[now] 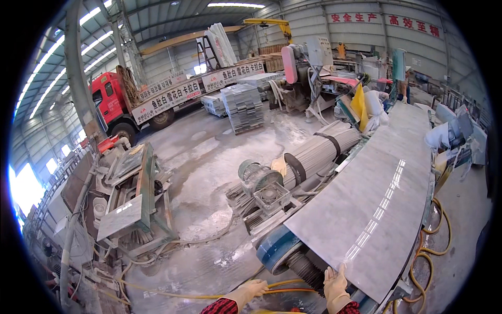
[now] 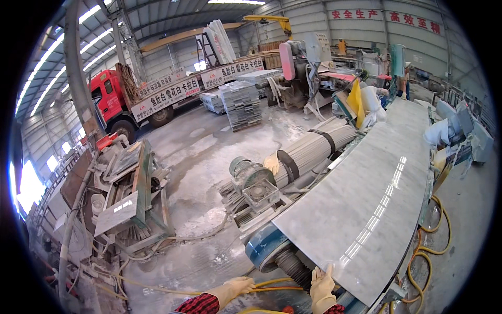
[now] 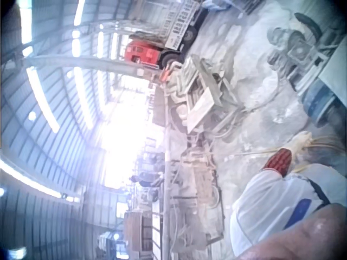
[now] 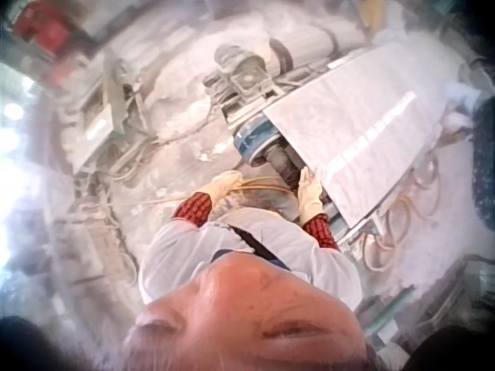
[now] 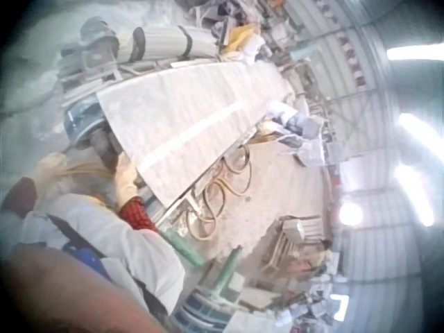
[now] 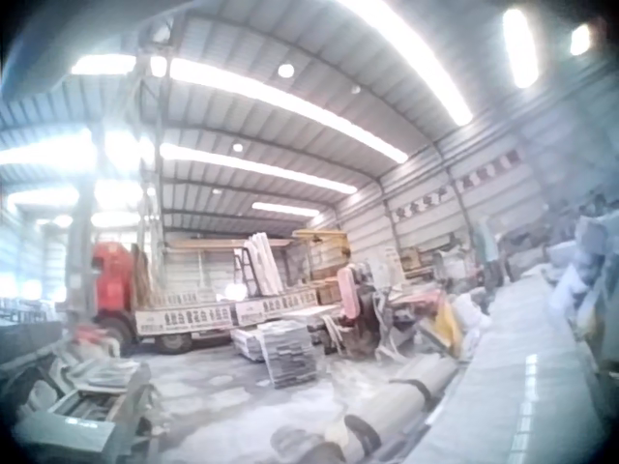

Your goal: The person repeatedly picks up large rectangular tiles from a conveyor belt and places them onto a stack. The person wears gloves and handles the tiles by hand, moving them one at a time in a repetitive loop.

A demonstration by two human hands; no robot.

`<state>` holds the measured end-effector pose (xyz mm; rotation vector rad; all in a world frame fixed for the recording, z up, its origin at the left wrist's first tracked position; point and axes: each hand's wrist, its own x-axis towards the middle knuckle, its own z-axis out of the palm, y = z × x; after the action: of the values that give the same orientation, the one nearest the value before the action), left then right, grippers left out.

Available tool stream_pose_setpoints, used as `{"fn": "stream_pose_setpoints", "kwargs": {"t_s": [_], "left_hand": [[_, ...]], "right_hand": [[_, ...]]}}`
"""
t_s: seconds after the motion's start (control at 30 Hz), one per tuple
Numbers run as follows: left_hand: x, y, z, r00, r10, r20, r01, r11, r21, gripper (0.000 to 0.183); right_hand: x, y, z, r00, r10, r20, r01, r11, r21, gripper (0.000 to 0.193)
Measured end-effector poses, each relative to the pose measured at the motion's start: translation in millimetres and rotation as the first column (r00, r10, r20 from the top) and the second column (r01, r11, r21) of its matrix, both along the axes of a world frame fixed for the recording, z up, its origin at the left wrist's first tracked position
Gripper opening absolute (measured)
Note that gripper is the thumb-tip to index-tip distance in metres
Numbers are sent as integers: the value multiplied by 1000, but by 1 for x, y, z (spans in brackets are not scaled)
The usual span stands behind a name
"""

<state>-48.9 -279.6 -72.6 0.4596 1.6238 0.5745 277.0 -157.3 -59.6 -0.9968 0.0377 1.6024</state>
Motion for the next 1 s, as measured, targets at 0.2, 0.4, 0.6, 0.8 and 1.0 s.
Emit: {"fn": "stream_pose_setpoints", "kwargs": {"t_s": [0.2,0.4,0.6,0.8,1.0], "left_hand": [[-3,48,-20,972,-229,54,216,960,177,43],[-12,100,-13,897,-442,21,425,874,237,45],[-40,129,27,811,-584,40,558,792,247,47],[-58,153,74,752,-659,-28,613,683,397,48],[-33,168,90,610,-330,-720,787,151,598,41]], "right_hand": [[-15,2,13,993,-108,-41,112,988,106,62],[-19,23,5,896,-408,-172,421,906,43,47],[-13,15,3,923,-354,-150,376,912,164,42],[-47,-46,2,932,-340,-125,358,917,174,39],[-71,-144,4,912,-398,-101,405,912,67,35]]}}
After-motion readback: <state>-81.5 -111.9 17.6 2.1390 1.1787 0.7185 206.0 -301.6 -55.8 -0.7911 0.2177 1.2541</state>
